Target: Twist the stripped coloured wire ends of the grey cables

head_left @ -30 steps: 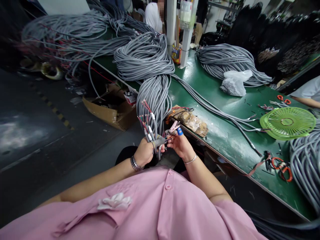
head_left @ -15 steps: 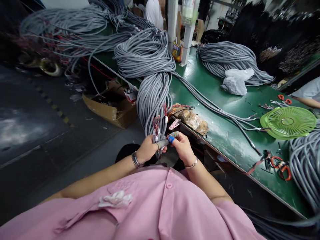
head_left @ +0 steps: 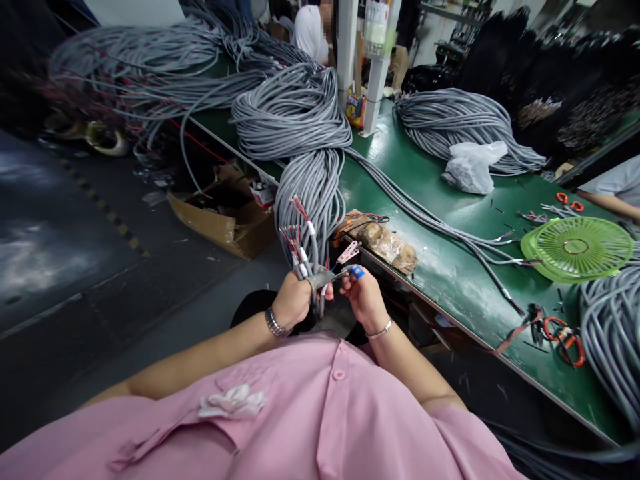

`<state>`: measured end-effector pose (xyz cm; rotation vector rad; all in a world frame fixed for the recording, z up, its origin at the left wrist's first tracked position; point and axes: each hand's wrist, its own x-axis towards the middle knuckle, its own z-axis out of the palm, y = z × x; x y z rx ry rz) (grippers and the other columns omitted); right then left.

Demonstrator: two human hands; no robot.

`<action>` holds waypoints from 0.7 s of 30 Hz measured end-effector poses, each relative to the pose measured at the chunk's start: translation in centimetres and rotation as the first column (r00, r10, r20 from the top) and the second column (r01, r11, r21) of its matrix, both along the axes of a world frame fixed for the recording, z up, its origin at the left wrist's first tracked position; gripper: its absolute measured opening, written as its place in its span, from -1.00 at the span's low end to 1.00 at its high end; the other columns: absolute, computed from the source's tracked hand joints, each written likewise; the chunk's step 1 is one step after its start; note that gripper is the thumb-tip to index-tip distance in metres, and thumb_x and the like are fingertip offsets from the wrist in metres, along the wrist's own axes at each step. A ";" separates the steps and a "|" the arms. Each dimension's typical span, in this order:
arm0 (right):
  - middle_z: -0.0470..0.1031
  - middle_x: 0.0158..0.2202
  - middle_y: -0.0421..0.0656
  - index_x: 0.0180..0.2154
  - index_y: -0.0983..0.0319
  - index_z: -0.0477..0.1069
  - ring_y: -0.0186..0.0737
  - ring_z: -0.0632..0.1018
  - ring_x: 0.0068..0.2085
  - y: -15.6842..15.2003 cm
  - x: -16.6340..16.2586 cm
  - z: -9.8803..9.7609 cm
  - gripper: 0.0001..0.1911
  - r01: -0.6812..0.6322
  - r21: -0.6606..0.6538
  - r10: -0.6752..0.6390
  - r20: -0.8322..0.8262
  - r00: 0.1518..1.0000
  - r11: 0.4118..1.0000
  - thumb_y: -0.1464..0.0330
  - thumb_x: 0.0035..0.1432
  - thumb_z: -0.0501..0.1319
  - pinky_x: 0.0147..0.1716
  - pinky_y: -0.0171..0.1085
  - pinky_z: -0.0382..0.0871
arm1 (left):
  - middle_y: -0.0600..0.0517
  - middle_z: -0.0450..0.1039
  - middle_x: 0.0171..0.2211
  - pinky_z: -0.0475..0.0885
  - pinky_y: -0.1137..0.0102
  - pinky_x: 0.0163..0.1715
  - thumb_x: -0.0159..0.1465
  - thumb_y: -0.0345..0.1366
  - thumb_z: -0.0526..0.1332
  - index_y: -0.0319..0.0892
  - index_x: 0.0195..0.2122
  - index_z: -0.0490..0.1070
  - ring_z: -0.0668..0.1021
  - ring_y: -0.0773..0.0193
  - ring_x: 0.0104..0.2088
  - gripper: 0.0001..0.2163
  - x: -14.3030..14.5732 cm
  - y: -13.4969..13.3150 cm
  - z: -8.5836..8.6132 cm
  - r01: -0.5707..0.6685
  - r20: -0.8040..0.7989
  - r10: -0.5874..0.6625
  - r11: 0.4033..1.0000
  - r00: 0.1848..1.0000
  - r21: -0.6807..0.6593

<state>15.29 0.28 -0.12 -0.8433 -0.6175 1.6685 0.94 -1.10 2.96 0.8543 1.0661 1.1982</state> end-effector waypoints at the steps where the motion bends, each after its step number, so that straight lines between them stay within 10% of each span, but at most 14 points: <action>1: 0.39 -0.52 -0.25 -0.41 0.25 0.42 -0.42 0.34 -0.54 0.6 0.2 -0.1 -0.69 -0.018 -0.034 0.017 -0.024 1.000 0.999 0.12 0.06 0.28 -0.53 -0.39 0.32 | 0.05 0.45 -0.65 0.33 0.46 -0.63 0.03 -0.28 0.32 -0.23 -0.53 0.42 0.48 0.31 -0.63 -0.86 0.0 0.1 0.1 0.003 0.016 -0.003 1.000 1.000 -0.003; 6: 0.45 -0.43 -0.20 -0.29 0.26 0.45 -0.41 0.38 -0.51 2.9 0.4 0.1 -0.52 -0.182 -0.023 0.182 0.000 0.983 0.983 -0.05 0.04 0.23 -0.53 -0.40 0.32 | 0.09 0.42 -0.66 0.36 0.46 -0.62 0.00 -0.30 0.34 -0.23 -0.50 0.42 0.45 0.35 -0.64 -0.86 0.1 0.5 0.5 -0.003 0.082 0.006 0.999 0.997 -0.037; 13: 0.38 -0.56 -0.25 -0.43 0.26 0.46 -0.43 0.27 -0.57 3.1 -0.5 -0.3 -0.51 0.116 0.187 -0.173 0.325 0.930 0.976 -0.05 0.08 0.18 -0.57 -0.39 0.14 | 0.06 0.43 -0.66 0.32 0.49 -0.66 0.00 -0.28 0.36 -0.26 -0.53 0.42 0.45 0.36 -0.67 -0.82 0.4 1.4 -0.1 -0.047 0.072 0.050 0.998 0.996 -0.049; 21: 0.44 -0.48 -0.22 -0.36 0.25 0.47 -0.38 0.40 -0.49 4.0 -1.0 0.1 -0.57 0.001 -0.006 -0.002 -0.040 0.999 1.000 -0.01 0.02 0.28 -0.48 -0.37 0.30 | 0.03 0.44 -0.67 0.28 0.50 -0.68 0.04 -0.26 0.34 -0.27 -0.54 0.42 0.46 0.35 -0.67 -0.81 0.6 2.0 -1.0 0.017 0.041 -0.015 0.999 0.999 -0.033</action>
